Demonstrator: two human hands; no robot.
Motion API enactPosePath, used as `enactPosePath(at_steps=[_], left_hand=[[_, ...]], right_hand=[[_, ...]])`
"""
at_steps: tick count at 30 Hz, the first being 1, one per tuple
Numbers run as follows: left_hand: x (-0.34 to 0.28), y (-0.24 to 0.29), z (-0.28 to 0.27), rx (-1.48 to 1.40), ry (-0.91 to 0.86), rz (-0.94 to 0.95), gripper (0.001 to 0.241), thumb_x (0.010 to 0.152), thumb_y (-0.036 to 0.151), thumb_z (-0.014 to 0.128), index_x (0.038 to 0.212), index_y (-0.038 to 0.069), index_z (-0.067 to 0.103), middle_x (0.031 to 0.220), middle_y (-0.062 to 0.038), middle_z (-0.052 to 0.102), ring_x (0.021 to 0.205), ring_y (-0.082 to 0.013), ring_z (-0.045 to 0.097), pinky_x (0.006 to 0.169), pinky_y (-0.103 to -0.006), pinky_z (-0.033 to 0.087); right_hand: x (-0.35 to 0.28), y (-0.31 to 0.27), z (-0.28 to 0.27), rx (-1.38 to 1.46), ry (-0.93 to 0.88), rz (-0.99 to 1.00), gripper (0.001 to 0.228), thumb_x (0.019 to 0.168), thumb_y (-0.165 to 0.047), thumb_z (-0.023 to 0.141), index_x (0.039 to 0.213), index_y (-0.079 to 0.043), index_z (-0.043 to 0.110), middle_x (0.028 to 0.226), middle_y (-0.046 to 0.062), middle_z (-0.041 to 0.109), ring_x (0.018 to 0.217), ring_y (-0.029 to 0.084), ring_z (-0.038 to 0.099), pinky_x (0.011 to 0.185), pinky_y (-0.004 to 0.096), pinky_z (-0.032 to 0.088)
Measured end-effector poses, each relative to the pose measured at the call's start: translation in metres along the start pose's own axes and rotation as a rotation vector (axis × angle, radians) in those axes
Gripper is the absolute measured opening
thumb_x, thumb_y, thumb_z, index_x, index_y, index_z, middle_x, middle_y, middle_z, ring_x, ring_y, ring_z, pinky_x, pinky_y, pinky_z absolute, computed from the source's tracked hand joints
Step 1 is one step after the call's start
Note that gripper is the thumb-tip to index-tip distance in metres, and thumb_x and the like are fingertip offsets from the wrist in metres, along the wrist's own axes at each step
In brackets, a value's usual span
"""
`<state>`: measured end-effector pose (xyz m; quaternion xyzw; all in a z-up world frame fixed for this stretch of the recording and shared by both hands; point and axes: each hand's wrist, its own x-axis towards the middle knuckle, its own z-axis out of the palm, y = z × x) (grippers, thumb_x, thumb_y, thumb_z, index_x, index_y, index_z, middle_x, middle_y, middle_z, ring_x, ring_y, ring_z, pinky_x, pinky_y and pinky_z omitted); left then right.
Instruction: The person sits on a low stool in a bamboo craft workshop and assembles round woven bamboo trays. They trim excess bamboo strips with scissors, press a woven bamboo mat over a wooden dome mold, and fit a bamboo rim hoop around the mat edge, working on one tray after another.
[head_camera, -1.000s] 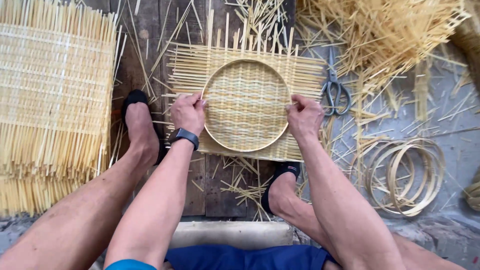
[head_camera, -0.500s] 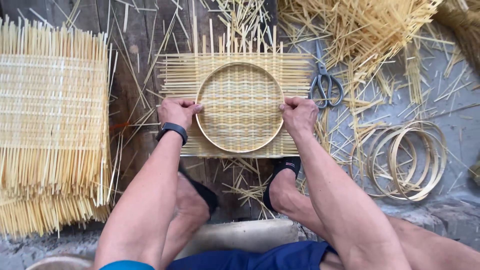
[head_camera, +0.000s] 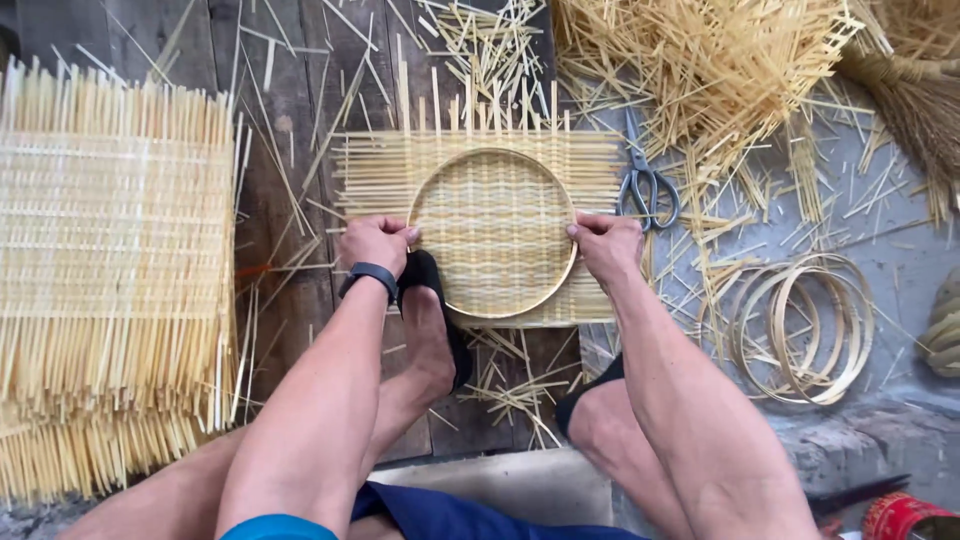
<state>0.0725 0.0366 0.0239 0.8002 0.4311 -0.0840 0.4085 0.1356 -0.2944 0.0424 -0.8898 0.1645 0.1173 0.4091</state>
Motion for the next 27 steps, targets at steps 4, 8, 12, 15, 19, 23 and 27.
enactPosePath(at_steps=[4,8,12,15,19,23,27], left_hand=[[0.009,-0.020,0.006,-0.109,0.001,0.121,0.020,0.071,0.019,0.092,0.086,0.012,0.082,0.081,-0.005,0.079,0.072,-0.0147,0.075,0.072,-0.0302,0.059],[0.012,-0.012,0.000,-0.052,-0.042,0.040,0.021,0.070,0.020,0.092,0.086,0.011,0.083,0.080,-0.007,0.079,0.071,-0.0150,0.074,0.072,-0.0308,0.059],[0.022,-0.016,-0.002,-0.125,-0.164,0.001,0.023,0.071,0.021,0.092,0.088,0.010,0.081,0.083,-0.009,0.079,0.071,-0.0158,0.075,0.070,-0.0314,0.061],[0.016,0.024,-0.019,0.041,-0.203,0.137,0.022,0.073,0.022,0.089,0.090,0.010,0.081,0.086,-0.010,0.079,0.076,-0.0207,0.074,0.073,-0.0360,0.061],[0.014,0.091,0.006,0.302,0.074,1.124,0.030,0.090,0.029,0.077,0.112,0.010,0.078,0.111,-0.010,0.072,0.108,-0.0279,0.063,0.105,-0.0486,0.048],[0.042,0.110,0.052,0.277,0.155,1.363,0.033,0.092,0.040,0.074,0.116,0.017,0.077,0.125,-0.009,0.069,0.113,-0.0315,0.056,0.097,-0.0443,0.042],[0.050,0.080,0.075,0.210,-0.092,0.929,0.015,0.099,0.029,0.067,0.108,0.030,0.079,0.115,0.002,0.072,0.105,-0.0244,0.061,0.091,-0.0417,0.049]], right_hand=[[0.008,0.015,0.002,0.129,-0.095,-0.040,0.021,0.083,-0.013,0.082,0.102,-0.005,0.082,0.089,0.007,0.080,0.077,0.012,0.071,0.076,0.027,0.058],[0.012,0.003,-0.007,0.008,-0.075,0.028,0.022,0.079,-0.013,0.086,0.099,-0.005,0.082,0.085,0.008,0.079,0.076,0.011,0.071,0.075,0.026,0.057],[0.028,0.018,-0.010,0.003,-0.189,-0.031,0.023,0.076,-0.013,0.088,0.097,-0.005,0.082,0.084,0.008,0.079,0.075,0.013,0.070,0.073,0.028,0.056],[0.014,0.003,-0.006,-0.138,-0.135,-0.227,0.027,0.079,-0.016,0.085,0.103,-0.004,0.080,0.094,0.013,0.077,0.086,0.022,0.072,0.082,0.034,0.057],[-0.066,-0.080,0.026,-0.488,-0.111,-0.966,0.072,0.088,-0.035,0.073,0.142,0.006,0.051,0.141,0.029,0.054,0.134,0.044,0.050,0.116,0.052,0.037],[-0.097,-0.065,0.076,-0.707,-0.459,-1.047,0.086,0.084,-0.053,0.067,0.141,0.008,0.045,0.145,0.032,0.045,0.138,0.049,0.040,0.119,0.061,0.025],[-0.104,-0.026,0.103,-0.820,-0.227,-1.283,0.079,0.090,-0.051,0.062,0.148,0.002,0.049,0.150,0.029,0.045,0.141,0.046,0.041,0.118,0.065,0.028]])
